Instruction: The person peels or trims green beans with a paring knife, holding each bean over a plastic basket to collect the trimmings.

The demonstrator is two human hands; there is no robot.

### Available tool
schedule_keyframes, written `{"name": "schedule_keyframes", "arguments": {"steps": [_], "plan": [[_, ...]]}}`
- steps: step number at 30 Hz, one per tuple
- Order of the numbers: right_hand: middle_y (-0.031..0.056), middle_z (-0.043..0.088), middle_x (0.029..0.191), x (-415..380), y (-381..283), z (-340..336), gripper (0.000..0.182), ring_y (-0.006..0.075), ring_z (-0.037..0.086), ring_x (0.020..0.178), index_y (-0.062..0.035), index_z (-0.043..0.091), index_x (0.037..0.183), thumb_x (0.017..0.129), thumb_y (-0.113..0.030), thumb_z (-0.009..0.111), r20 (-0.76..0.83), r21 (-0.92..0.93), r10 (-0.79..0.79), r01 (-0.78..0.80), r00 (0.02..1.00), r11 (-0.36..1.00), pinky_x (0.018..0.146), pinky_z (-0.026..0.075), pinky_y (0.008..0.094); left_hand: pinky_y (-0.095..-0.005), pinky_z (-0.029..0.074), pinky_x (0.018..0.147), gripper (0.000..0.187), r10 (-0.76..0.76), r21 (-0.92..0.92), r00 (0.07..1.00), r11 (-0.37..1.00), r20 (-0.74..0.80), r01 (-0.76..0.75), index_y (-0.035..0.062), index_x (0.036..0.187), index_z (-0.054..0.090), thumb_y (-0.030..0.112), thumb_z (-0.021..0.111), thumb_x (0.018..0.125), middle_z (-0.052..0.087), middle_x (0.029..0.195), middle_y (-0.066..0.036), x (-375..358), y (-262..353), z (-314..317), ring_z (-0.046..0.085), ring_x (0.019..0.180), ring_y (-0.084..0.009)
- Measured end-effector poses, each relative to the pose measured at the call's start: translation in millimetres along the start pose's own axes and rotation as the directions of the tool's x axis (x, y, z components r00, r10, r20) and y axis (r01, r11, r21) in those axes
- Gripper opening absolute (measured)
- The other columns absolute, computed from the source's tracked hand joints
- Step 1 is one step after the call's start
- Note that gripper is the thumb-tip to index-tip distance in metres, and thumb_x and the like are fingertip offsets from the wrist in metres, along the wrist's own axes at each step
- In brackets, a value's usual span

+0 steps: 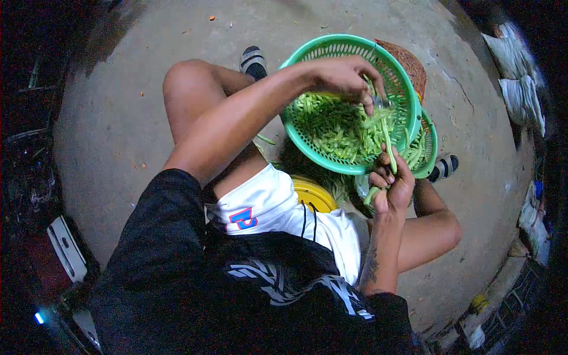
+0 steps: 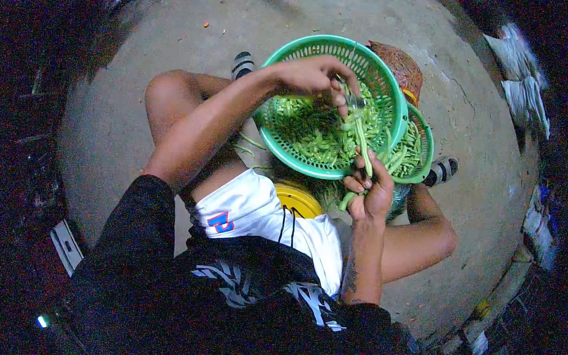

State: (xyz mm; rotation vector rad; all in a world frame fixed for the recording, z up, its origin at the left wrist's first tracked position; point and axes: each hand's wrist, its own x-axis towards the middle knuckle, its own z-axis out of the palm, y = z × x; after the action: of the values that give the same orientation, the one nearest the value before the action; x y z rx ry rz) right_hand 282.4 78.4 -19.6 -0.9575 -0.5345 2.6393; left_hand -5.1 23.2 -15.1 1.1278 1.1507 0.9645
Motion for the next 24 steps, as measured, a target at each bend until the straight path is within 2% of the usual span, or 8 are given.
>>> {"name": "schedule_keyframes", "arguments": {"steps": [3,7,10,14,16,18,21,24], "plan": [[-0.0005,0.062,0.081,-1,-1,-2,0.028,0.0001,0.036,0.048,0.0025,0.061,0.119,0.104,-0.021,0.057,0.002,-0.008,-0.017,0.017,1.000,1.000,0.043,0.029,0.0173,-0.0279,0.048,0.069,0.036,-0.080,-0.068,0.989,0.995,-0.122,0.073,0.0000,0.124,0.061,0.005,0.068,0.089,0.077,0.097,-0.012,-7,1,-15,0.070,0.086,-0.0135],[-0.0022,0.062,0.078,0,1,1,0.028,-0.0004,0.035,0.047,0.0014,0.061,0.118,0.102,-0.022,0.059,-0.068,-0.010,-0.035,0.034,0.997,0.999,0.043,0.029,0.0173,-0.0270,0.048,0.070,0.038,-0.057,-0.017,0.998,0.998,-0.016,0.057,-0.0004,0.124,0.060,0.006,0.070,0.088,0.077,0.097,-0.013,-4,5,11,0.069,0.085,-0.0131],[-0.0019,0.063,0.078,-1,1,10,0.028,-0.0004,0.035,0.046,0.0014,0.061,0.118,0.102,-0.022,0.060,-0.052,0.006,-0.026,0.027,0.998,1.000,0.043,0.028,0.0173,-0.0278,0.049,0.069,0.039,0.030,-0.001,0.999,1.000,0.013,-0.030,0.0009,0.124,0.060,0.005,0.069,0.087,0.078,0.097,-0.012,1,2,27,0.069,0.083,-0.0132],[-0.0019,0.062,0.078,-1,-1,4,0.028,-0.0002,0.035,0.047,0.0016,0.061,0.118,0.102,-0.021,0.060,-0.005,0.000,-0.030,0.030,1.000,1.000,0.043,0.028,0.0173,-0.0300,0.050,0.066,0.036,-0.065,-0.012,0.998,0.998,-0.020,0.065,0.0020,0.124,0.060,0.007,0.067,0.089,0.077,0.096,-0.012,-6,7,0,0.067,0.080,-0.0128],[-0.0018,0.061,0.078,-1,-2,3,0.028,-0.0002,0.034,0.048,0.0014,0.061,0.118,0.102,-0.022,0.060,-0.033,-0.006,-0.042,0.042,0.999,0.999,0.043,0.028,0.0172,-0.0310,0.050,0.064,0.033,-0.076,-0.040,0.991,0.997,-0.111,0.072,0.0025,0.123,0.061,0.009,0.066,0.091,0.077,0.095,-0.011,-9,9,-8,0.066,0.078,-0.0126],[-0.0018,0.061,0.078,0,-2,3,0.028,-0.0002,0.034,0.048,0.0016,0.061,0.118,0.102,-0.022,0.060,-0.047,0.002,-0.036,0.036,0.998,0.999,0.043,0.028,0.0173,-0.0304,0.051,0.066,0.034,-0.103,-0.055,0.991,0.994,-0.090,0.098,0.0032,0.124,0.062,0.007,0.066,0.090,0.077,0.096,-0.012,-6,7,-4,0.068,0.080,-0.0141],[-0.0017,0.062,0.079,0,0,8,0.029,-0.0002,0.034,0.047,0.0020,0.062,0.117,0.102,-0.022,0.060,-0.048,0.009,-0.023,0.024,0.999,1.000,0.043,0.028,0.0174,-0.0296,0.053,0.075,0.037,0.001,-0.043,0.997,0.999,0.075,0.002,0.0013,0.126,0.061,0.004,0.068,0.090,0.077,0.096,-0.012,-1,4,20,0.072,0.088,-0.0172],[-0.0016,0.062,0.079,-1,0,6,0.029,-0.0002,0.035,0.047,0.0025,0.062,0.117,0.102,-0.022,0.060,-0.016,0.013,-0.016,0.017,1.000,1.000,0.043,0.028,0.0174,-0.0299,0.053,0.073,0.036,-0.014,-0.089,0.997,0.996,0.076,0.021,0.0011,0.126,0.062,0.005,0.067,0.091,0.077,0.097,-0.012,0,0,9,0.072,0.088,-0.0160]]}}
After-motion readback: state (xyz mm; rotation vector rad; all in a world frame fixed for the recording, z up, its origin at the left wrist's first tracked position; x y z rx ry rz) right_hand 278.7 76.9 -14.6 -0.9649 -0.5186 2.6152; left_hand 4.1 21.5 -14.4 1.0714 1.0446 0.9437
